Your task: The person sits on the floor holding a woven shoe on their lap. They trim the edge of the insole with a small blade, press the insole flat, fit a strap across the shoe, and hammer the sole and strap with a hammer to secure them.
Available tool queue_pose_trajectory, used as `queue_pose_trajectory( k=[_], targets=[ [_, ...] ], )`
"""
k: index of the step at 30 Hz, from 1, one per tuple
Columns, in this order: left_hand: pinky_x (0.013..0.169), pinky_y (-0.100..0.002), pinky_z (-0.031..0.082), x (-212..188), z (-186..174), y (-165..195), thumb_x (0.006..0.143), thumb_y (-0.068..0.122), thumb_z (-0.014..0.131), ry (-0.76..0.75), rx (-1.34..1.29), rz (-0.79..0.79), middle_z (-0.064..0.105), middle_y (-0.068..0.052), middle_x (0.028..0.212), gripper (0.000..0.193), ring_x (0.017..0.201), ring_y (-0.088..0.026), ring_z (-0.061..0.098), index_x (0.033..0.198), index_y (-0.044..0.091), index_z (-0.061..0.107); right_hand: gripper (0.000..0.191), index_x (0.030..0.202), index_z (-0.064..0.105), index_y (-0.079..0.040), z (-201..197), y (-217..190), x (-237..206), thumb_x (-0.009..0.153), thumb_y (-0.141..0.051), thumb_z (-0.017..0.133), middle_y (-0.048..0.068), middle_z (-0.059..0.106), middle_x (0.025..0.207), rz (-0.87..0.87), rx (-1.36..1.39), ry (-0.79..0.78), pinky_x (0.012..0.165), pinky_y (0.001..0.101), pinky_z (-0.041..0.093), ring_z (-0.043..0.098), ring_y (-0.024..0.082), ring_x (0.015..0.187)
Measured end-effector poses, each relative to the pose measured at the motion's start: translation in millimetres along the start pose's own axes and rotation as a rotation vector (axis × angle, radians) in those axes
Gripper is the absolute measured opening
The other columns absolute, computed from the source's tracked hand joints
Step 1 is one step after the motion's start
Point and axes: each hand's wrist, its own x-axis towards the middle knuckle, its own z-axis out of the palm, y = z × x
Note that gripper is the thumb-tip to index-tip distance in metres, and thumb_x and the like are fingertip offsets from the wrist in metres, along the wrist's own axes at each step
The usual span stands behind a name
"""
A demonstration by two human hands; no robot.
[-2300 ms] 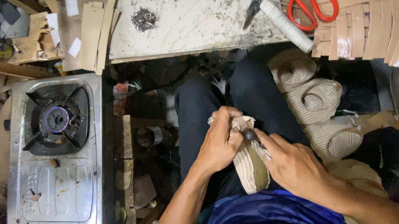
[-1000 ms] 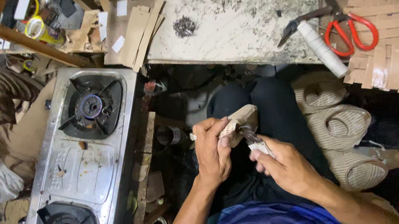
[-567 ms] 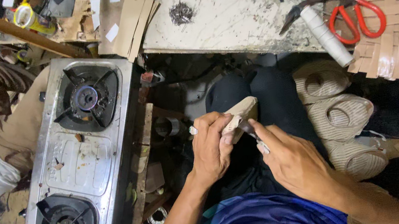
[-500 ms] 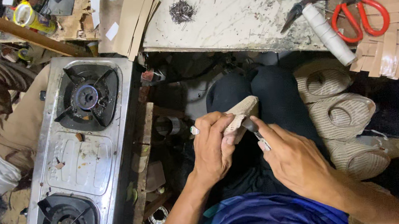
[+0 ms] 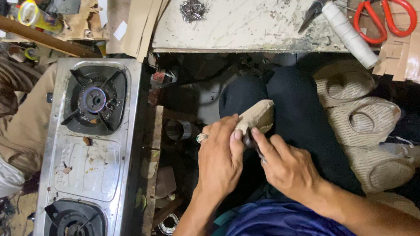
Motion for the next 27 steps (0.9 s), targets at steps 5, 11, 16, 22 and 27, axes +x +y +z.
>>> queue_pose_trajectory(
  k=[5,11,16,22,27],
  targets=[
    [0.093,-0.046,0.054,-9,4,-3,0.097,0.005,0.056,0.040,-0.028,0.122,0.067,-0.019,0.123,0.031,0.113,-0.040,0.063,0.127,-0.001,0.062,0.067,0.145,0.047,-0.002,-18,-13,-12,0.082,-0.006,0.070,0.016,0.061,0.094,0.159,0.176,-0.148,0.060,0.0444,0.055,0.068,0.036,0.073],
    [0.101,-0.044,0.055,-14,8,-7,0.097,0.002,0.060,0.037,-0.092,0.117,0.068,-0.020,0.126,0.031,0.120,-0.039,0.065,0.128,-0.001,0.063,0.072,0.147,0.042,0.001,-14,-18,-14,0.080,-0.008,0.067,0.019,0.060,0.096,0.132,0.104,-0.176,0.061,0.0456,0.056,0.068,0.037,0.074],
    [0.103,-0.046,0.053,-15,3,-6,0.095,0.002,0.061,0.014,-0.070,0.121,0.069,-0.020,0.127,0.031,0.123,-0.040,0.063,0.125,-0.001,0.065,0.067,0.145,0.046,-0.002,-5,-19,-19,0.082,-0.009,0.067,0.018,0.062,0.097,0.232,0.156,-0.182,0.061,0.0491,0.055,0.068,0.039,0.070],
    [0.101,-0.047,0.052,-26,6,-6,0.092,0.002,0.060,-0.016,-0.031,0.137,0.068,-0.021,0.128,0.033,0.124,-0.042,0.061,0.125,-0.002,0.064,0.060,0.143,0.046,-0.001,-8,-25,-32,0.086,-0.010,0.064,0.017,0.063,0.099,0.290,0.172,-0.263,0.057,0.0493,0.055,0.068,0.041,0.067],
    [0.102,-0.044,0.053,-24,3,-23,0.097,0.003,0.061,-0.046,-0.107,0.102,0.069,-0.021,0.128,0.030,0.123,-0.041,0.064,0.126,-0.001,0.065,0.061,0.143,0.046,0.001,3,-22,-27,0.085,-0.011,0.063,0.018,0.062,0.097,0.168,0.172,-0.239,0.059,0.0476,0.056,0.069,0.039,0.068]
  ],
)
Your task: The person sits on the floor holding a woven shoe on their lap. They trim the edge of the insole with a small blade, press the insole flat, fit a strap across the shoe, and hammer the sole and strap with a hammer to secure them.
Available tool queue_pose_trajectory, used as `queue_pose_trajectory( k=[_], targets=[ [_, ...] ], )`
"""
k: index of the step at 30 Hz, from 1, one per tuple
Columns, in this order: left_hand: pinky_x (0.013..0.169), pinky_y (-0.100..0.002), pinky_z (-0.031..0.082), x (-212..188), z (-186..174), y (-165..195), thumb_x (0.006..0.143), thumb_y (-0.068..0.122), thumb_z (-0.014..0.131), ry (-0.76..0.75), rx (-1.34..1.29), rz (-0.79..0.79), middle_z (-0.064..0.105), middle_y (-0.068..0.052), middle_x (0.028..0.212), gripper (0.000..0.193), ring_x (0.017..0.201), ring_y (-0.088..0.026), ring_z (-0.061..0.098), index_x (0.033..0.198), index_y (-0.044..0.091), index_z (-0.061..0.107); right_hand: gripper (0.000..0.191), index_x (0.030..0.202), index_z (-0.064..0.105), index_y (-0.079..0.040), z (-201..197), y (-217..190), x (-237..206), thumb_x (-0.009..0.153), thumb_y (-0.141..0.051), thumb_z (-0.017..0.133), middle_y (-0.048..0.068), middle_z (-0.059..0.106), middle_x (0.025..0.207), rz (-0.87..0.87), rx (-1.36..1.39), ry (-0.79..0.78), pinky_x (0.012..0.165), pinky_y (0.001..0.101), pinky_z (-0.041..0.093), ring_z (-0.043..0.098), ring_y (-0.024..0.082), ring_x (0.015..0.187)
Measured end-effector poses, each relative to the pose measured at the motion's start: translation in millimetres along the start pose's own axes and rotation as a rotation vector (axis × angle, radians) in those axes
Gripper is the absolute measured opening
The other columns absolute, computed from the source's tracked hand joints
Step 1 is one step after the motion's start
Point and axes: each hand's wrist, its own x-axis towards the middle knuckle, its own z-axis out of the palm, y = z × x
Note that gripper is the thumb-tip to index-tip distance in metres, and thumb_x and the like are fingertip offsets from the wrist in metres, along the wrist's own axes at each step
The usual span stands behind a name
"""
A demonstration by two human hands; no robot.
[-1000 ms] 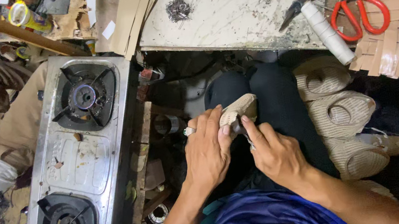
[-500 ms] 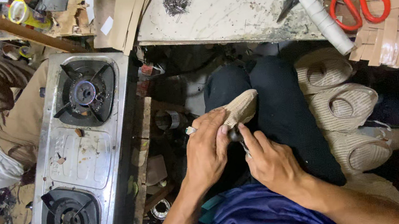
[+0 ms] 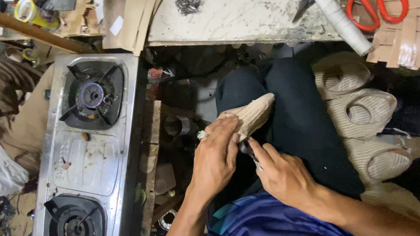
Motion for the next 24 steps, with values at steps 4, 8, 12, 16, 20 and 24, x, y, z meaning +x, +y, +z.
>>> queue_pose_trajectory(
  k=[4,8,12,16,20,24],
  targets=[
    [0.106,-0.040,0.052,-9,-12,-19,0.102,0.006,0.055,0.077,-0.102,-0.026,0.071,-0.020,0.127,0.031,0.121,-0.036,0.069,0.130,0.000,0.066,0.051,0.139,0.053,-0.008,-25,17,-20,0.091,-0.018,0.064,0.012,0.067,0.098,0.006,0.018,-0.212,0.066,0.0479,0.055,0.070,0.038,0.076],
    [0.093,-0.034,0.052,-13,-8,-42,0.106,0.016,0.051,0.041,-0.567,-0.431,0.074,-0.013,0.128,0.035,0.108,-0.024,0.071,0.134,0.001,0.067,0.053,0.133,0.062,-0.013,-54,39,-45,0.085,-0.032,0.071,0.007,0.066,0.101,0.054,-0.111,-0.432,0.078,0.0410,0.055,0.069,0.028,0.090],
    [0.091,-0.035,0.052,3,22,-57,0.109,0.026,0.054,-0.053,-0.717,-0.471,0.073,-0.020,0.119,0.045,0.093,-0.026,0.065,0.143,0.001,0.068,0.046,0.116,0.067,-0.001,-50,50,-33,0.081,-0.031,0.074,0.010,0.067,0.095,-0.015,-0.042,-0.173,0.074,0.0403,0.054,0.068,0.029,0.087],
    [0.108,-0.041,0.048,11,22,-67,0.091,0.021,0.076,-0.148,-0.355,0.065,0.059,-0.020,0.145,0.063,0.132,-0.036,0.060,0.147,0.001,0.054,0.045,0.119,0.067,-0.001,-40,51,-7,0.083,-0.028,0.073,0.012,0.066,0.094,0.020,-0.121,-0.161,0.076,0.0432,0.053,0.066,0.033,0.089],
    [0.102,-0.039,0.055,18,22,-74,0.081,0.019,0.085,-0.202,-0.271,0.075,0.061,-0.019,0.142,0.072,0.129,-0.036,0.063,0.145,0.006,0.054,0.043,0.117,0.068,-0.001,-37,43,3,0.082,-0.026,0.075,0.012,0.067,0.093,-0.017,-0.075,-0.187,0.075,0.0432,0.053,0.067,0.032,0.087],
    [0.104,-0.040,0.056,22,28,-82,0.084,0.018,0.086,-0.159,-0.289,0.141,0.064,-0.017,0.142,0.068,0.129,-0.035,0.065,0.144,0.008,0.056,0.033,0.111,0.072,-0.002,-44,36,12,0.086,-0.023,0.075,0.010,0.068,0.087,-0.012,0.019,-0.074,0.071,0.0395,0.055,0.069,0.028,0.079]
  ],
)
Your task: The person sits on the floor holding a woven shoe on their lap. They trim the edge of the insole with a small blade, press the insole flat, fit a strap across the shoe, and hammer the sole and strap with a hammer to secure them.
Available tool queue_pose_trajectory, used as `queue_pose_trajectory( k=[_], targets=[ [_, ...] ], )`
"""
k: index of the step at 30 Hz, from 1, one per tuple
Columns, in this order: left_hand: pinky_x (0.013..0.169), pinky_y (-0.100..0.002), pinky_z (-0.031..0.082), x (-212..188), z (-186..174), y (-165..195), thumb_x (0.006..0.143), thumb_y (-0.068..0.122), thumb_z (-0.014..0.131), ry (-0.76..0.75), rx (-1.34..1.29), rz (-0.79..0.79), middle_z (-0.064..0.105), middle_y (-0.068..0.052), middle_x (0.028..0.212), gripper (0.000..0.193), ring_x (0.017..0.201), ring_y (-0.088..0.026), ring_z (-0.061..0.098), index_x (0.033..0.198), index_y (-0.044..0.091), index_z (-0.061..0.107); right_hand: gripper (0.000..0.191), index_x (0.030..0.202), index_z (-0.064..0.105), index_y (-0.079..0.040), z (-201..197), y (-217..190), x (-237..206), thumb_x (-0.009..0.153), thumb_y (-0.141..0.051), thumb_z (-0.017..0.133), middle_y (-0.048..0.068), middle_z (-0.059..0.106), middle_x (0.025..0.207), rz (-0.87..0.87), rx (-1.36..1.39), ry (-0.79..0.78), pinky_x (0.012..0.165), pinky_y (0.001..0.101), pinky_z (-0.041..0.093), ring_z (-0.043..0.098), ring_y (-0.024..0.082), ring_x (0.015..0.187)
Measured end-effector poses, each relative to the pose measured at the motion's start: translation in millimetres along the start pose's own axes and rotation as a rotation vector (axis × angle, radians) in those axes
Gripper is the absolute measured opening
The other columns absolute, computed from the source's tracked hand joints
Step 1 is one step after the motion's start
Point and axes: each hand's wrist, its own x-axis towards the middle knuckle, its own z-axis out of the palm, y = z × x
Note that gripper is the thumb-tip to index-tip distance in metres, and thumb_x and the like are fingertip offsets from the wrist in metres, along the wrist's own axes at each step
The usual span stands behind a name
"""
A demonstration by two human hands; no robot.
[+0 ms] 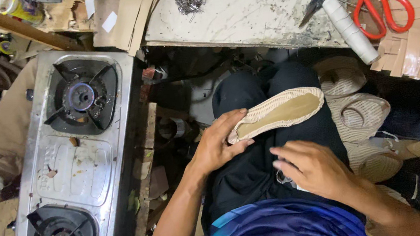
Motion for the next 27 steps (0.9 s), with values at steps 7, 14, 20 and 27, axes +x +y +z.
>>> queue_pose_trajectory(
  k=[7,14,20,27],
  targets=[
    [0.095,-0.037,0.059,4,3,-2,0.082,0.018,0.085,-0.009,-0.083,-0.088,0.065,-0.016,0.140,0.066,0.124,-0.033,0.068,0.142,0.010,0.058,0.025,0.105,0.071,-0.002,-9,-7,58,0.084,-0.013,0.076,0.011,0.067,0.094,-0.308,-0.231,0.322,0.073,0.0418,0.054,0.067,0.031,0.085],
    [0.089,-0.034,0.063,5,-2,-8,0.087,0.015,0.081,0.014,-0.073,0.019,0.064,-0.013,0.141,0.062,0.125,-0.030,0.068,0.144,0.011,0.059,0.022,0.099,0.069,0.000,-9,2,94,0.079,-0.006,0.076,0.011,0.062,0.089,-0.589,-0.324,0.276,0.071,0.0402,0.055,0.064,0.029,0.081],
    [0.084,-0.034,0.065,11,-5,-12,0.086,0.017,0.081,-0.009,-0.078,-0.003,0.064,-0.013,0.140,0.056,0.122,-0.030,0.069,0.139,0.012,0.062,0.020,0.092,0.069,-0.001,-10,8,96,0.075,-0.007,0.077,0.010,0.062,0.085,-0.606,-0.326,0.183,0.068,0.0426,0.054,0.064,0.029,0.077],
    [0.090,-0.036,0.064,8,-3,-14,0.088,0.018,0.084,0.056,-0.093,0.038,0.065,-0.015,0.137,0.049,0.119,-0.032,0.070,0.132,0.010,0.064,0.017,0.096,0.072,0.002,-49,40,97,0.083,-0.007,0.076,0.014,0.067,0.096,-0.553,-0.467,0.277,0.079,0.0417,0.053,0.066,0.030,0.088]
  ],
)
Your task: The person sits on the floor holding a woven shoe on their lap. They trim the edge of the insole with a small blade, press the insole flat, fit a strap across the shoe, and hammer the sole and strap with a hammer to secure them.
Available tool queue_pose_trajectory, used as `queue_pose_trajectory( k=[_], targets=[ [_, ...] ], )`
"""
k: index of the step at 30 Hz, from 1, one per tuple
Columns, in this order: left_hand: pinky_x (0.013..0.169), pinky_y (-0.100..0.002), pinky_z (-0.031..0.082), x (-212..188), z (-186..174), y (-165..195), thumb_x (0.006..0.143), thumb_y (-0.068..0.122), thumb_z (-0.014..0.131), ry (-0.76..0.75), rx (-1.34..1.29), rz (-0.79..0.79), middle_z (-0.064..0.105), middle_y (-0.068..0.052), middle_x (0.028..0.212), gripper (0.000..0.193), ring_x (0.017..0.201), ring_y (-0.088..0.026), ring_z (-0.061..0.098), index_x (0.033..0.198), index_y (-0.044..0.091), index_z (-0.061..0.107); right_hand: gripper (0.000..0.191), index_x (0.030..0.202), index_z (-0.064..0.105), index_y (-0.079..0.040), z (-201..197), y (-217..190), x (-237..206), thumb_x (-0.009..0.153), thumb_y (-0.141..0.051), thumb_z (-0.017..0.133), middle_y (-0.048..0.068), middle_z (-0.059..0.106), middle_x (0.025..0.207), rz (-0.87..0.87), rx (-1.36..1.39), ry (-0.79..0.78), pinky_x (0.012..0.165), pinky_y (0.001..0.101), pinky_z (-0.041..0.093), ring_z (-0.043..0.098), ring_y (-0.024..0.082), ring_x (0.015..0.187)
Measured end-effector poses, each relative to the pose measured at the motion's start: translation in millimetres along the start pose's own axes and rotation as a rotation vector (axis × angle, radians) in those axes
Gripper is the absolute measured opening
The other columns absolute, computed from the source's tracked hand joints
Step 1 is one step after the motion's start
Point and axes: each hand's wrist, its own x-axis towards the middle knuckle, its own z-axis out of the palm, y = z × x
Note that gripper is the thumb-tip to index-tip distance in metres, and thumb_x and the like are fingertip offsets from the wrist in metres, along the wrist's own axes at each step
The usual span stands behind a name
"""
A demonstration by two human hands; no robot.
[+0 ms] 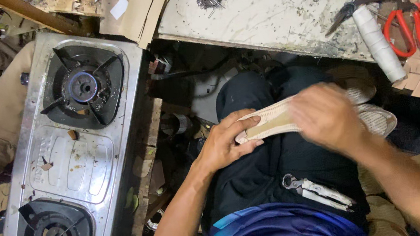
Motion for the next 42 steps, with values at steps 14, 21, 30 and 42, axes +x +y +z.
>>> queue_pose_trajectory(
  k=[14,21,30,42],
  targets=[
    [0.092,-0.038,0.061,-5,8,1,0.087,0.015,0.083,0.055,0.055,0.019,0.064,-0.017,0.137,0.044,0.118,-0.033,0.070,0.127,0.007,0.065,0.030,0.133,0.065,-0.006,-11,134,-68,0.104,-0.009,0.069,0.016,0.062,0.107,0.558,-0.308,0.056,0.093,0.0446,0.049,0.059,0.034,0.100],
    [0.099,-0.040,0.058,-10,8,0,0.086,0.014,0.082,0.074,0.056,0.002,0.064,-0.017,0.137,0.049,0.122,-0.034,0.067,0.130,0.006,0.064,0.028,0.124,0.049,-0.004,-32,-18,-66,0.099,-0.012,0.059,0.005,0.064,0.088,0.875,0.563,0.412,0.065,0.0280,0.055,0.062,0.015,0.071],
    [0.100,-0.041,0.058,-12,10,-2,0.086,0.013,0.084,0.065,0.046,0.032,0.063,-0.019,0.138,0.051,0.124,-0.036,0.067,0.131,0.006,0.062,0.023,0.111,0.063,0.002,-8,-101,-90,0.092,-0.009,0.068,0.010,0.068,0.087,0.686,0.665,0.071,0.059,0.0308,0.056,0.069,0.017,0.069],
    [0.104,-0.044,0.052,-18,15,0,0.082,0.021,0.083,0.096,0.129,-0.113,0.064,-0.018,0.136,0.065,0.125,-0.037,0.064,0.138,0.003,0.055,0.041,0.121,0.065,0.002,-28,-98,-78,0.087,-0.019,0.074,0.021,0.072,0.098,0.637,0.441,-0.074,0.064,0.0381,0.056,0.073,0.032,0.077]
  ],
)
